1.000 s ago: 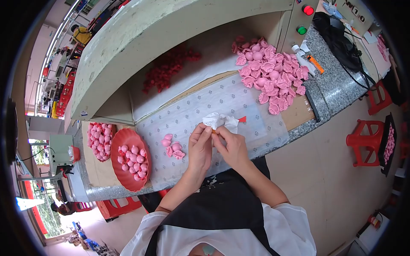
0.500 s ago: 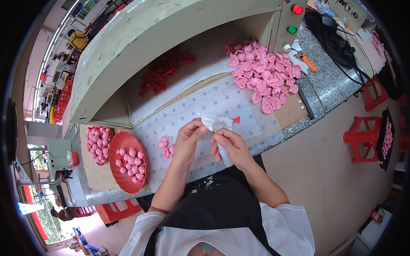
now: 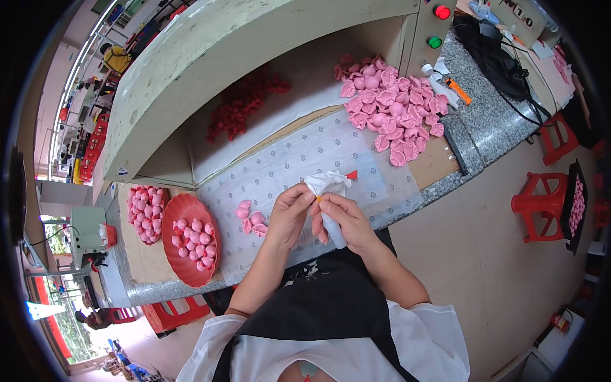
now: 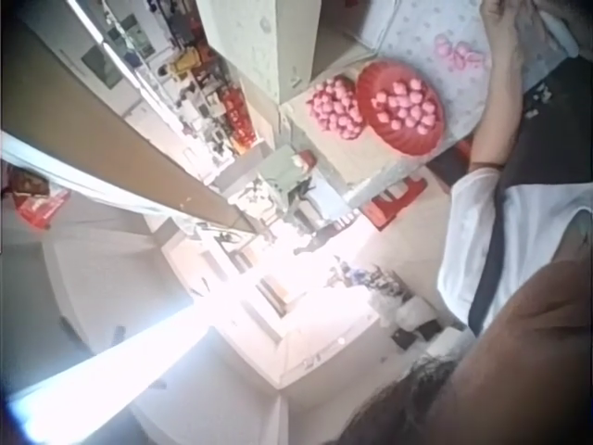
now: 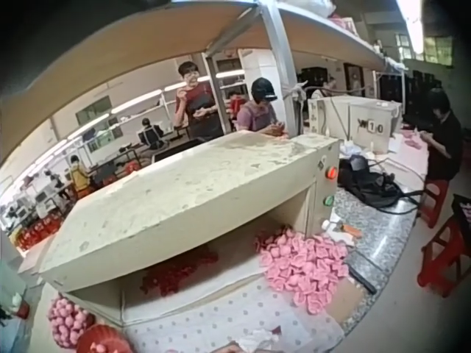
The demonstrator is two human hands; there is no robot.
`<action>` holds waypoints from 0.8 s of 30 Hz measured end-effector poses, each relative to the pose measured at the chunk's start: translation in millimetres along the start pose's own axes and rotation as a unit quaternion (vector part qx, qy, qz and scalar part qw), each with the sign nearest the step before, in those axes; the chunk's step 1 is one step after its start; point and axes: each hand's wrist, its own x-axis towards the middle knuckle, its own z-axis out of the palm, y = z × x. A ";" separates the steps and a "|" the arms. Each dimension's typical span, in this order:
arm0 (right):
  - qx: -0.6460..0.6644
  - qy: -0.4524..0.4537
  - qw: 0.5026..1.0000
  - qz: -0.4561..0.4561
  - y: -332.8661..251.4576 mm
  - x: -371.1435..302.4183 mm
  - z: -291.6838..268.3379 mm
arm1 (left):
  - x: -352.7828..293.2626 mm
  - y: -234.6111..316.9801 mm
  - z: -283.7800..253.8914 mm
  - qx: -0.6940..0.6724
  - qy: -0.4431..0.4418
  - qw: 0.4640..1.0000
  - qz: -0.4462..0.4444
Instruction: Assembling small pink plastic toy parts by applying glue from a bottle.
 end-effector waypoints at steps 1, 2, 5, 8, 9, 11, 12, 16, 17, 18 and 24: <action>0.016 -0.003 1.000 0.000 -0.1 -0.4 -0.2 | 0.2 -0.7 -0.1 -0.019 0.002 1.000 -0.010; 0.016 -0.003 1.000 -0.001 -0.3 -0.6 -0.2 | 0.3 -0.9 0.0 -0.019 0.001 1.000 -0.010; 0.026 -0.004 1.000 0.010 -0.6 0.0 -0.4 | 0.8 -1.2 -0.9 -0.035 -0.012 0.999 -0.020; 0.035 -0.006 0.999 0.011 -0.8 -0.2 -0.6 | 2.2 -1.9 -2.1 -0.019 -0.025 0.999 -0.004; 0.027 -0.004 0.999 0.018 -0.4 -0.7 -0.2 | 2.6 -1.8 -2.3 -0.021 -0.036 0.999 -0.002; 0.019 -0.002 1.000 0.025 0.9 -1.5 0.4 | 2.0 -0.5 -0.1 -0.024 -0.047 0.999 -0.001; 0.020 0.001 1.000 0.016 2.0 -1.7 0.3 | 0.2 2.1 4.1 -0.027 -0.031 0.999 -0.013; 0.019 -0.002 1.000 -0.011 3.6 -0.8 3.2 | -5.1 6.7 9.6 -0.085 -0.022 0.994 -0.060; 0.019 -0.002 1.000 -0.010 3.6 -0.6 3.6 | -5.4 6.8 8.8 -0.085 -0.022 0.994 -0.060; 0.025 -0.006 1.000 -0.009 3.7 0.0 3.5 | -5.3 6.8 7.3 -0.120 -0.045 0.988 -0.084; 0.060 -0.008 0.998 0.004 6.4 -0.9 7.7 | -6.6 2.8 10.5 -0.180 -0.063 0.979 -0.075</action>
